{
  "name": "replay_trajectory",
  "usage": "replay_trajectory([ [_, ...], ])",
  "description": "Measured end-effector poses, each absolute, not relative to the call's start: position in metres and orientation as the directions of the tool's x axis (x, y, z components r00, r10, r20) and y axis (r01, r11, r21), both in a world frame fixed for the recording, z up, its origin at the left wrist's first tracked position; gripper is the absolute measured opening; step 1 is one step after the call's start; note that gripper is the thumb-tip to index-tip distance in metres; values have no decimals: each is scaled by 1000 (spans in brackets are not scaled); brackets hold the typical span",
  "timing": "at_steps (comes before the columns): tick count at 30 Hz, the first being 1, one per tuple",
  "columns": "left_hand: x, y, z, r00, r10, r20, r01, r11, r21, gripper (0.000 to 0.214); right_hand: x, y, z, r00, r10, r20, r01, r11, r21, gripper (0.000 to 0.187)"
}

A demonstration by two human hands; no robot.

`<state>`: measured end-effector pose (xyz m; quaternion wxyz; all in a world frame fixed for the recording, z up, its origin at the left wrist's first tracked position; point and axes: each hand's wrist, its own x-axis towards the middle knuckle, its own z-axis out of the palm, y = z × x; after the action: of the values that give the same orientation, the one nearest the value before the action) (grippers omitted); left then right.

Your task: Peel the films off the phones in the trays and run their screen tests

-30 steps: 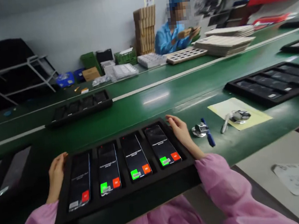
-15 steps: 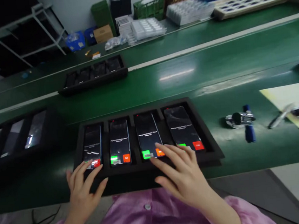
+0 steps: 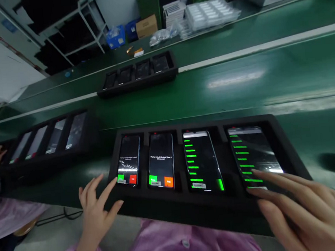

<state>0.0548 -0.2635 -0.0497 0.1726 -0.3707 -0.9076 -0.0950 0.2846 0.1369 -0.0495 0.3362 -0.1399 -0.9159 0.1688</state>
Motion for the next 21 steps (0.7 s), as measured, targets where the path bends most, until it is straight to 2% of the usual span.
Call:
replay_trajectory([
  [2, 48, -274, -47, -672, 650, 355, 707, 706, 45, 39, 291, 147, -44, -734, 438, 519, 213, 874, -437, 36],
  [5, 25, -267, -36, -687, 596, 417, 701, 694, 164, 46, 282, 168, -30, -751, 459, 475, 293, 876, -384, 30],
  [7, -3, -245, -29, -700, 591, 401, 701, 677, 224, 49, 263, 189, -25, -778, 435, 454, 347, 899, -267, 44],
  [11, -65, -185, -26, -700, 678, 225, 714, 669, 206, 51, 220, 224, -31, -830, 383, 405, 403, 914, -37, 66],
  [15, -83, -170, -31, -693, 692, 205, 721, 674, 160, 46, 212, 221, -37, -849, 290, 442, 349, 935, 58, 72],
  [18, -69, -170, -26, -616, 759, 210, 786, 607, 114, 39, 209, 202, -31, -868, 167, 467, 252, 960, 125, 62],
  [21, -57, -136, -18, -491, 852, 182, 871, 481, 97, 33, 179, 180, -25, -902, 83, 424, 129, 988, 80, 45],
])
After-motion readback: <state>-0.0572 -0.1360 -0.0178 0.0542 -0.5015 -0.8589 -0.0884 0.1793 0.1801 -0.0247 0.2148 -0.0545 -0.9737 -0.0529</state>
